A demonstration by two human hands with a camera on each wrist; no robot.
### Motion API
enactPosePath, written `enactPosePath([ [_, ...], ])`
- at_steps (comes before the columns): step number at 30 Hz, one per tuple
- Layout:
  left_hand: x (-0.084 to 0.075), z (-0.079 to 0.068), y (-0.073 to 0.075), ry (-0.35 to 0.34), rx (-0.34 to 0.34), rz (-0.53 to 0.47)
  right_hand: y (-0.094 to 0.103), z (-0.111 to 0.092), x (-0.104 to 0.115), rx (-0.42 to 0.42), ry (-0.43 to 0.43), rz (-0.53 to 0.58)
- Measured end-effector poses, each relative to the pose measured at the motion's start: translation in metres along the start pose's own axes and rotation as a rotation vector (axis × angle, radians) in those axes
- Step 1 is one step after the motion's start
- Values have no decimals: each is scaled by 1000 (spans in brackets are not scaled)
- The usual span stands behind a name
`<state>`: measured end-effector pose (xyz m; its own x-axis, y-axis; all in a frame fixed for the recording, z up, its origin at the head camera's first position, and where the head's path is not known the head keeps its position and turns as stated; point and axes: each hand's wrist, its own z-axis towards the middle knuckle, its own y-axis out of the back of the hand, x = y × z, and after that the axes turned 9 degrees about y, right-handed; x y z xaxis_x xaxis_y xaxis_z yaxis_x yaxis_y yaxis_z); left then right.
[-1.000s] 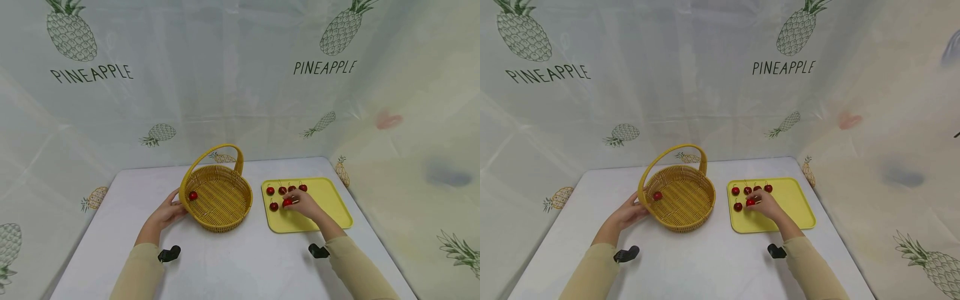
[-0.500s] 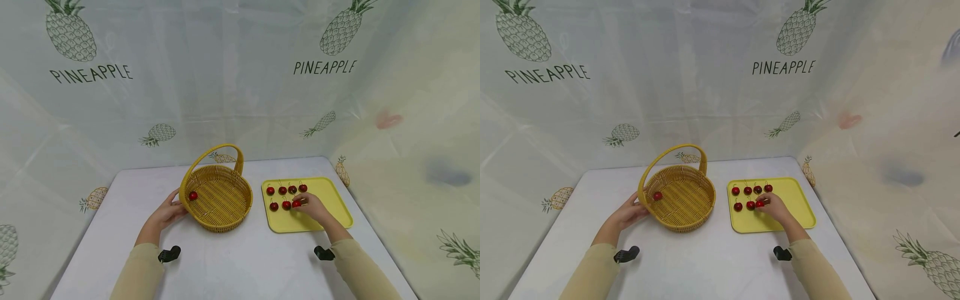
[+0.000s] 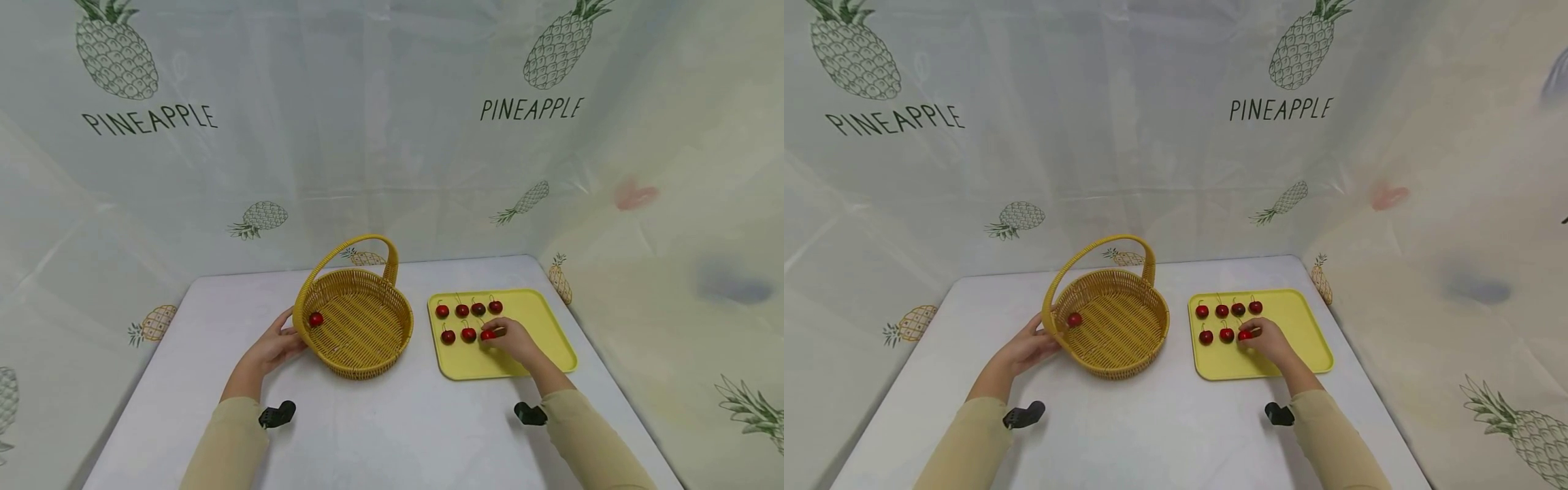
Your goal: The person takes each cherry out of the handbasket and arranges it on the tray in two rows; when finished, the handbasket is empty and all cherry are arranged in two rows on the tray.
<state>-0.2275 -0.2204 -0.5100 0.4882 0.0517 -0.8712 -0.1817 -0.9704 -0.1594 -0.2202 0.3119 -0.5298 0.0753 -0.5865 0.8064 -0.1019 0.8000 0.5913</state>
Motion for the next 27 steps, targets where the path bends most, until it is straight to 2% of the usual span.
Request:
enactPosePath([
  [9, -1, -1, 0, -4, 6, 2, -2, 4, -5, -11, -23, 34],
  [27, 2, 1, 1, -11, 12, -13, -3, 12, -9, -21, -14, -16],
])
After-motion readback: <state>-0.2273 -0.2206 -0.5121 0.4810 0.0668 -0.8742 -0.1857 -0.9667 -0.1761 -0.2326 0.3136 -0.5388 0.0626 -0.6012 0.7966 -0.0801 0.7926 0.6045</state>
